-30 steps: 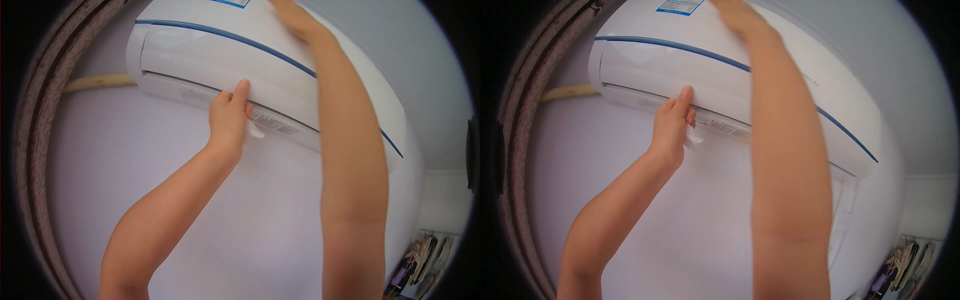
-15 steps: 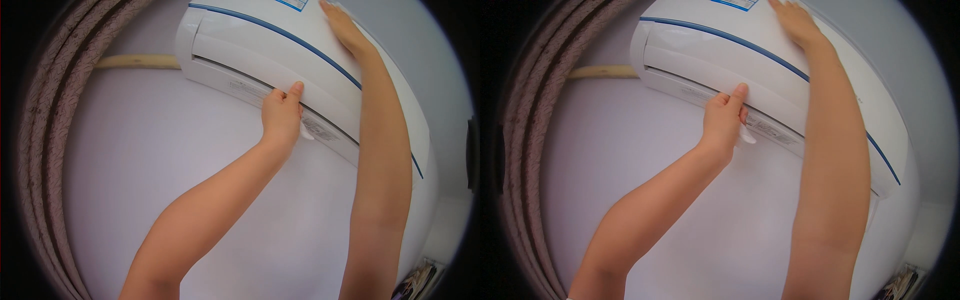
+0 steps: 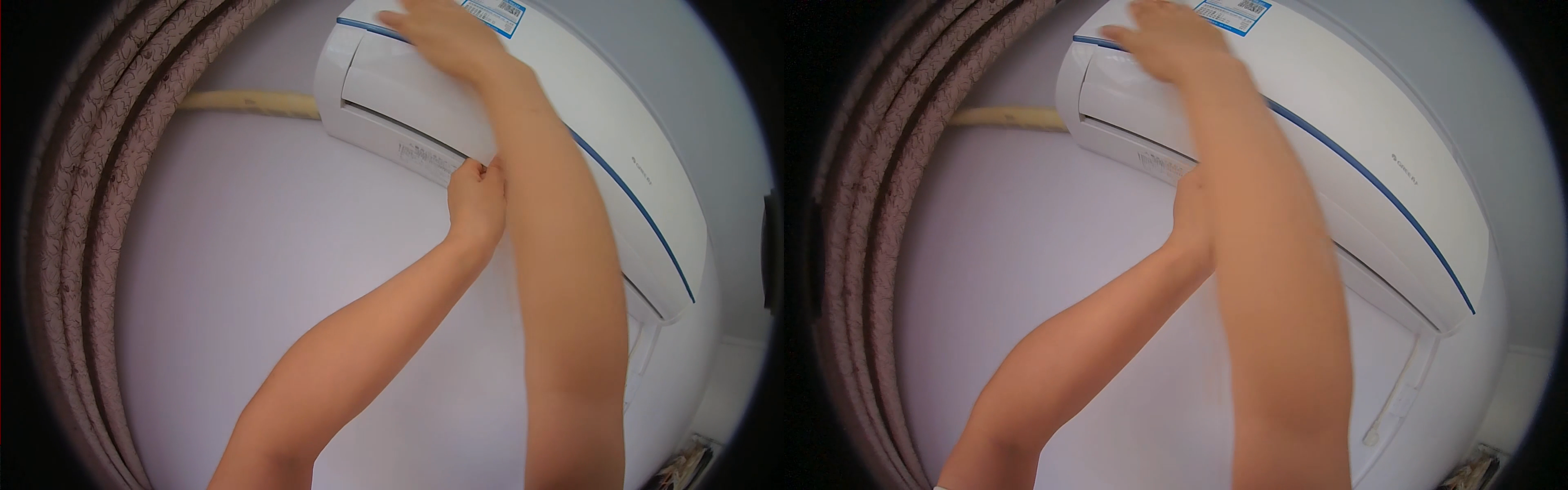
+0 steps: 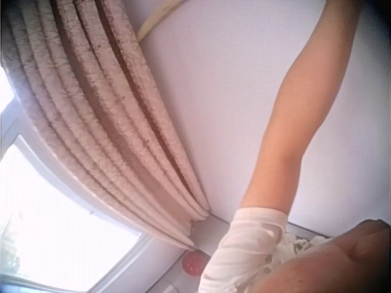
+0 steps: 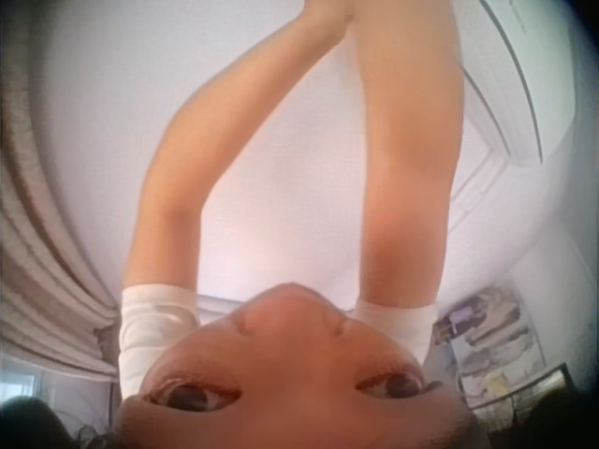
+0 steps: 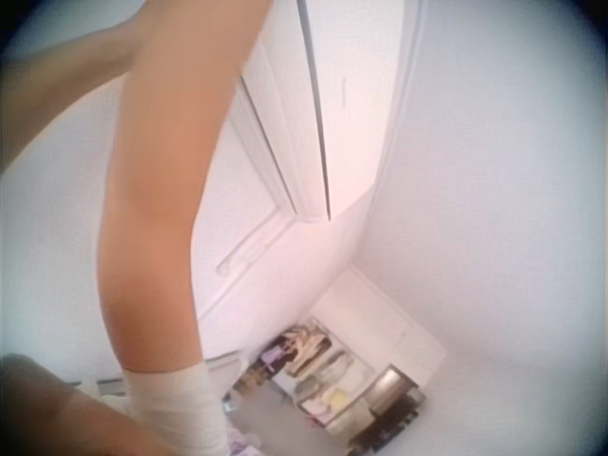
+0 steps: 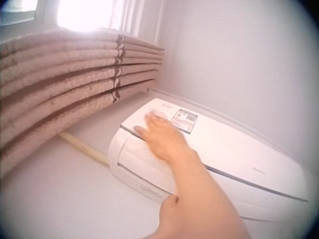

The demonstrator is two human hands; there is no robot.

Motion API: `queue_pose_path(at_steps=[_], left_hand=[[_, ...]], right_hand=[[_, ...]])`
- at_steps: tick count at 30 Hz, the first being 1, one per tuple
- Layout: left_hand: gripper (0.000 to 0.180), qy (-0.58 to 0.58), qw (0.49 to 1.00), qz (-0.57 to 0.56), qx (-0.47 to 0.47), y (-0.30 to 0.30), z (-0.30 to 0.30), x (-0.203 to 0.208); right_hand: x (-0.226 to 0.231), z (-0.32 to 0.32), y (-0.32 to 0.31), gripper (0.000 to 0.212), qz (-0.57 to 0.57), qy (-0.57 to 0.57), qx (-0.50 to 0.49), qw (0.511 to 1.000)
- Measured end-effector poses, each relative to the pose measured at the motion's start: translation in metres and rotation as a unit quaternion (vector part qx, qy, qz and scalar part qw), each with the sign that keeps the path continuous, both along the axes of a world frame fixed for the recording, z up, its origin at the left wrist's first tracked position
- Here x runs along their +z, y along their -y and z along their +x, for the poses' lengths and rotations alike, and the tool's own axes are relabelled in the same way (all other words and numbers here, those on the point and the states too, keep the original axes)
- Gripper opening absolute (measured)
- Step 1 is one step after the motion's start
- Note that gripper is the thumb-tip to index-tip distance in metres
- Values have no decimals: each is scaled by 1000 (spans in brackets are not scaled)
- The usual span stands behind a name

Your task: The person wipes the exterior surface and lower vents of a wall-mounted air conditioning unit with a cloth.

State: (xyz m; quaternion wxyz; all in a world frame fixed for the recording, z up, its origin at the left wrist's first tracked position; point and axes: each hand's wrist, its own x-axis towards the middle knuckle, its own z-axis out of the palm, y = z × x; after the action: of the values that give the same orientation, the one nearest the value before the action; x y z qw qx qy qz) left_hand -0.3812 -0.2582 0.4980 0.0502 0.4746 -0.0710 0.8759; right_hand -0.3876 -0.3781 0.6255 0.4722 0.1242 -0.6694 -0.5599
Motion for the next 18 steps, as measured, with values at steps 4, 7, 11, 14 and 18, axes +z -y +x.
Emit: queue_pose_path(at_steps=[4,7,11,14,18], left_hand=[[37,-27,985,-155,73,40,9,-12],[38,-37,986,-150,70,38,10,-12],[37,-33,988,-142,55,40,13,-13],[37,-34,988,-142,58,39,11,-13],[35,-25,986,-158,51,41,9,-14]], right_hand=[[57,71,-41,54,-47,-73,-32,996],[82,120,-74,45,-79,-201,-61,975],[96,115,-82,46,-151,-287,12,946],[86,76,-60,62,-34,-176,-76,981],[43,17,-24,50,51,-140,-56,987]])
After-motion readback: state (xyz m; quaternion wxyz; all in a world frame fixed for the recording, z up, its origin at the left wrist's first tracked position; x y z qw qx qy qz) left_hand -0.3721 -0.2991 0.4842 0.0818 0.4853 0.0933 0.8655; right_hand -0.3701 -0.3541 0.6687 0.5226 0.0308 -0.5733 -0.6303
